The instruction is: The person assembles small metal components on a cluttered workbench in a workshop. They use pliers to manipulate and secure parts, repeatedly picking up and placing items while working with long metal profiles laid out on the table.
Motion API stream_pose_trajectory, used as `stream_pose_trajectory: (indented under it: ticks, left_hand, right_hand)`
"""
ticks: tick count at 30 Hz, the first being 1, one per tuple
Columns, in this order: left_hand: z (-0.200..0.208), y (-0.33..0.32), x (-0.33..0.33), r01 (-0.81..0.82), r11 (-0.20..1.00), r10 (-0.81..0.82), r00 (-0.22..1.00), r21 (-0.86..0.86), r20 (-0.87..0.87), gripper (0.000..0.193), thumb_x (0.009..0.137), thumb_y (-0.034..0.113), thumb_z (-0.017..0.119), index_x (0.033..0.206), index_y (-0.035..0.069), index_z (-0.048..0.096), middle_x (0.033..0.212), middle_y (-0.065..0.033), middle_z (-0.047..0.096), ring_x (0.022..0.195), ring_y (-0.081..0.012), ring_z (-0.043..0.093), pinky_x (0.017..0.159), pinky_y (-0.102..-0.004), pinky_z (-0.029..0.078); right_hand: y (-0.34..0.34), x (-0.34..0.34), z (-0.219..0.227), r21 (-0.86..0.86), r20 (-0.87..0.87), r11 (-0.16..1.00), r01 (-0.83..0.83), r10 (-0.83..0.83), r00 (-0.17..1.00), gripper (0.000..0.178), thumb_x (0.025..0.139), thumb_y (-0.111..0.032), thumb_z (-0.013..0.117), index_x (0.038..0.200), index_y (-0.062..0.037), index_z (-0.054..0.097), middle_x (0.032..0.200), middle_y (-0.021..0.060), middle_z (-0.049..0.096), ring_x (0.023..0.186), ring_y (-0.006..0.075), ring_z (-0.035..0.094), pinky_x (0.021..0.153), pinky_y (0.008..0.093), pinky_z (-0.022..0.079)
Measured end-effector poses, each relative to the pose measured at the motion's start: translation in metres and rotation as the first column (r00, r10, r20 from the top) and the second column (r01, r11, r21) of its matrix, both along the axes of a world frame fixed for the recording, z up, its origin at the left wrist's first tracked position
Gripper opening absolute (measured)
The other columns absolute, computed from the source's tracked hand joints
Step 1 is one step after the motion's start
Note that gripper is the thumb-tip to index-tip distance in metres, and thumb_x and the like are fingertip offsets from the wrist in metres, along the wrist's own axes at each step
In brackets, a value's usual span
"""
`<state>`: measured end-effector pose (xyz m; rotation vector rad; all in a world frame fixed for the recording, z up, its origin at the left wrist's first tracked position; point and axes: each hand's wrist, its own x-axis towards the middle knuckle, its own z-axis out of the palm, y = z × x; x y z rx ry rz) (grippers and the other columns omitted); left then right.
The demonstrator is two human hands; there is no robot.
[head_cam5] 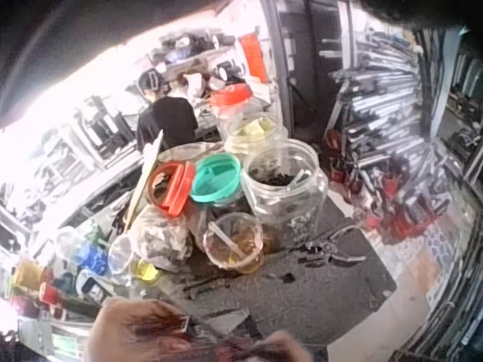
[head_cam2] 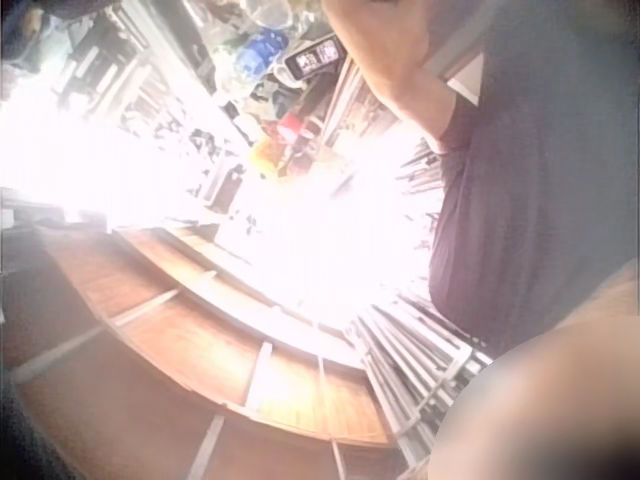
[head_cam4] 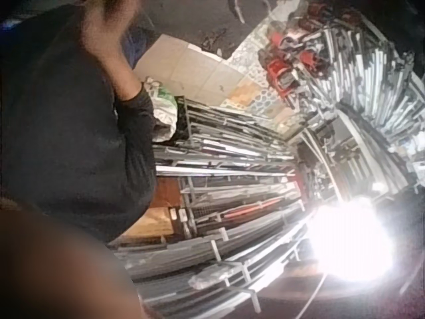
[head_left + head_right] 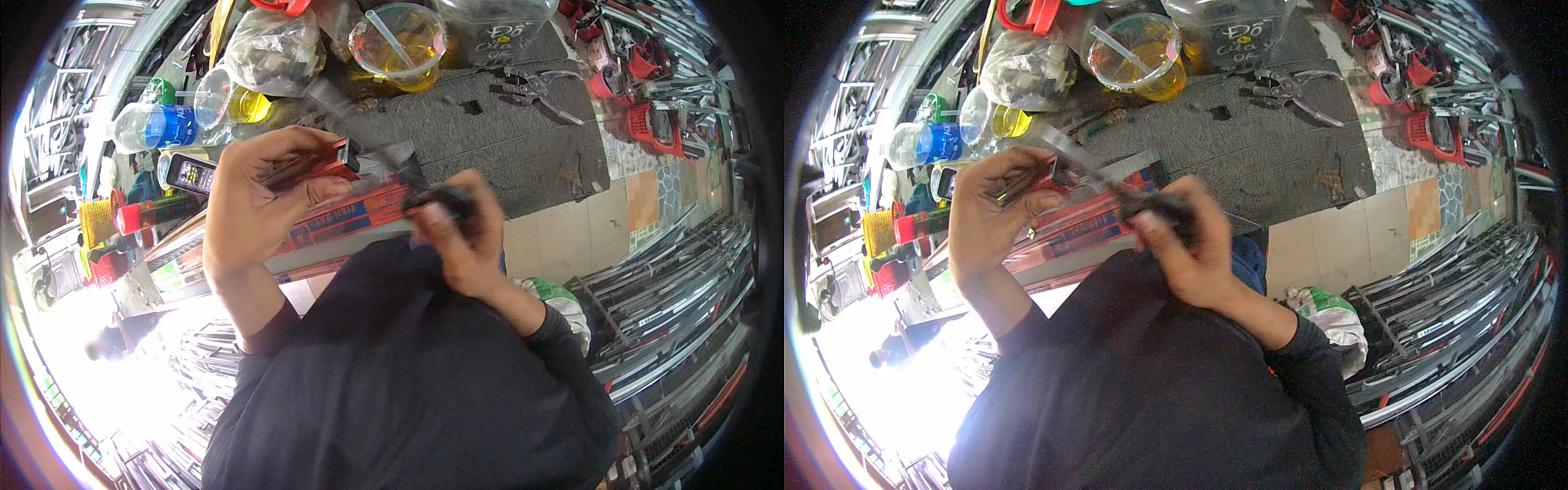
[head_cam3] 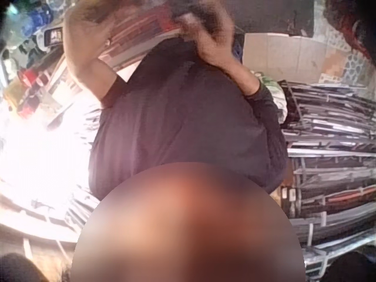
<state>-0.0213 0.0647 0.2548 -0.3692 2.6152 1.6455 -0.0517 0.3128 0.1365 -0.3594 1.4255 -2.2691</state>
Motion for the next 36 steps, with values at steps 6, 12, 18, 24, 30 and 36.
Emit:
stream_pose_trajectory:
  ticks: [6,12,18,24,30,36]
  left_hand:
    - [0.002,0.002,0.000,0.006,0.999,-0.006,1.000,-0.039,0.011,0.038,0.083,0.009,0.098,0.113,-0.006,0.080,0.095,-0.0090,0.082,0.095,-0.0116,0.076,0.089,-0.0301,0.059]
    - [0.002,-0.002,0.002,0.047,0.996,-0.045,0.999,-0.075,0.020,0.045,0.080,0.004,0.098,0.119,-0.007,0.077,0.107,-0.0123,0.083,0.101,-0.0179,0.080,0.094,-0.0325,0.062]
    - [0.001,-0.001,0.004,0.044,0.994,-0.049,0.998,-0.103,-0.049,0.043,0.082,0.004,0.097,0.119,-0.007,0.078,0.105,-0.0104,0.083,0.100,-0.0131,0.077,0.093,-0.0301,0.059]
    - [0.002,-0.003,-0.001,0.028,0.999,-0.025,0.997,-0.034,0.077,0.039,0.083,0.003,0.096,0.116,-0.008,0.077,0.108,-0.0106,0.084,0.100,-0.0130,0.076,0.095,-0.0305,0.059]
    - [-0.030,-0.001,-0.018,0.136,0.979,-0.118,0.985,-0.154,0.123,0.035,0.089,0.004,0.091,0.120,-0.006,0.077,0.105,-0.0124,0.083,0.099,-0.0124,0.076,0.092,-0.0313,0.058]
    - [-0.123,-0.008,-0.066,0.291,0.932,-0.248,0.947,-0.218,0.202,0.037,0.097,0.008,0.085,0.129,-0.007,0.074,0.115,-0.0148,0.083,0.109,-0.0175,0.075,0.100,-0.0358,0.059]
  right_hand:
    - [0.003,0.001,0.000,-0.005,-0.014,0.995,-0.104,0.104,0.994,0.018,0.113,-0.011,0.070,0.119,-0.0028,0.055,0.102,0.0086,0.073,0.087,0.0146,0.072,0.074,0.0300,0.057]
    - [0.002,0.007,-0.009,-0.019,0.021,1.000,0.008,-0.007,1.000,0.020,0.113,-0.015,0.071,0.117,-0.0036,0.055,0.101,0.0096,0.073,0.085,0.0143,0.071,0.075,0.0302,0.057]
    - [0.008,-0.002,-0.006,0.107,-0.219,0.978,-0.176,0.196,0.956,0.021,0.112,-0.012,0.069,0.123,-0.0049,0.053,0.101,0.0120,0.072,0.084,0.0163,0.070,0.076,0.0333,0.058]
    - [0.006,0.002,0.002,-0.076,0.100,0.997,-0.006,0.013,0.995,0.018,0.110,-0.018,0.075,0.113,-0.0039,0.063,0.093,0.0046,0.072,0.084,0.0110,0.069,0.076,0.0289,0.056]
    - [0.044,-0.031,-0.023,0.089,0.053,0.979,0.181,-0.186,0.981,0.022,0.107,-0.020,0.081,0.112,-0.0037,0.067,0.094,0.0005,0.073,0.089,0.0060,0.068,0.079,0.0265,0.054]
    - [0.145,-0.115,-0.054,0.826,-0.154,0.556,0.091,0.068,0.986,0.046,0.095,-0.035,0.093,0.119,0.0028,0.079,0.111,0.0139,0.081,0.100,0.0233,0.076,0.093,0.0375,0.057]
